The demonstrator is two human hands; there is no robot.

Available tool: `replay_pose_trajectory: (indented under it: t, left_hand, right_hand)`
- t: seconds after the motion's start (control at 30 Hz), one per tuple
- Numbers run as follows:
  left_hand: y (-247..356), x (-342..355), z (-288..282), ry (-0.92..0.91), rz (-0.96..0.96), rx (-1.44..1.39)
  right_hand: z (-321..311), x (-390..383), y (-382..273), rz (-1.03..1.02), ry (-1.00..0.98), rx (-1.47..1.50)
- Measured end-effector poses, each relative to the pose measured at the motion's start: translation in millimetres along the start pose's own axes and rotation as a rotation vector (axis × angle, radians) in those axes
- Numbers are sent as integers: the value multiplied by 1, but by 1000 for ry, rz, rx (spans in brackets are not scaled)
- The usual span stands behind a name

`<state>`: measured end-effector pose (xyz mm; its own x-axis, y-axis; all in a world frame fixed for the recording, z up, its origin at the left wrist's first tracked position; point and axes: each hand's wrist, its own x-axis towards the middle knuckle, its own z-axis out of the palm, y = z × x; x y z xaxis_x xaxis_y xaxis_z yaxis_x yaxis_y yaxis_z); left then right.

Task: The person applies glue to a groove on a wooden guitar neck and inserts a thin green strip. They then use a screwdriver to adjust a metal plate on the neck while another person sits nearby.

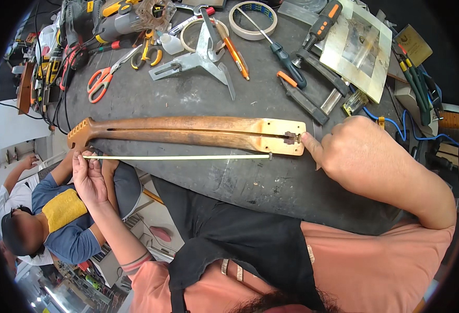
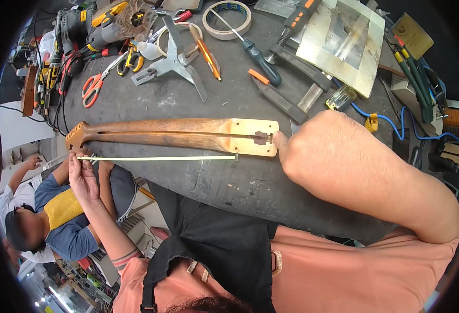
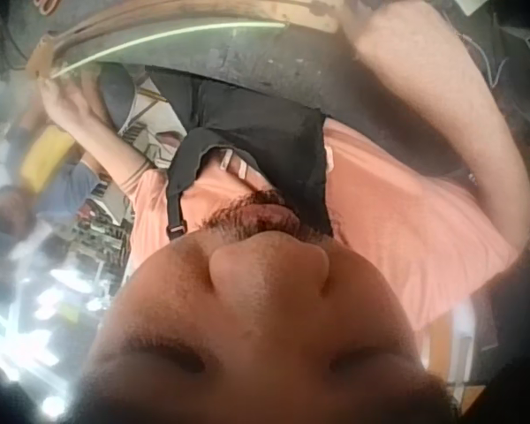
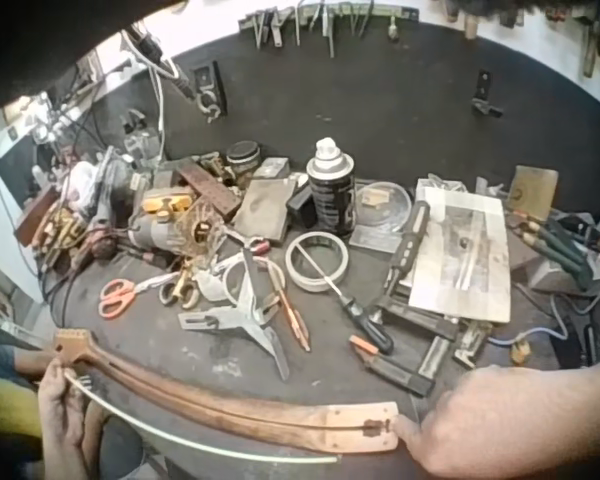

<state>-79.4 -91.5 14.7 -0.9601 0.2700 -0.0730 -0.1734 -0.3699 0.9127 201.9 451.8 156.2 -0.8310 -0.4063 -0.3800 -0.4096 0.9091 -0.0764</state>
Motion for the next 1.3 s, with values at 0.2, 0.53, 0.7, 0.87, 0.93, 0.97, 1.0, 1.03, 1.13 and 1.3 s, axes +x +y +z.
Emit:
replay_pose_trajectory:
  t: [0.2, 0.53, 0.7, 0.87, 0.93, 0.97, 1.0, 1.03, 1.13, 1.3]
  left_hand:
    - [-9, -13, 2, 32, -6, -21]
    - [10, -51, -27, 70, 104, -87]
    - [25, -88, -47, 107, 167, -141]
    - [38, -158, -76, 356, 260, -142]
    - [45, -195, -89, 361, 308, -137]
    - [50, -214, -93, 362, 331, -128]
    - [51, -233, -95, 345, 370, -99]
    - [58, -256, -94, 447, 391, -71]
    - [64, -316, -97, 681, 481, -4]
    - [55, -392, -106, 815, 530, -19]
  right_hand:
    - [21, -3, -12, 269, 272, 245]
    - [48, 19, -86, 421, 789, 820]
    - [54, 61, -131, 154, 990, 820]
    - [55, 89, -168, 68, 1027, 1183]
    - [49, 98, -190, 103, 939, 1476]
    - [46, 101, -201, 126, 884, 1624]
    - [39, 102, -207, 139, 765, 1779]
    - [44, 110, -210, 53, 693, 1890]
    - [45, 137, -227, -101, 474, 2215]
    - [40, 172, -256, -154, 154, 2478]
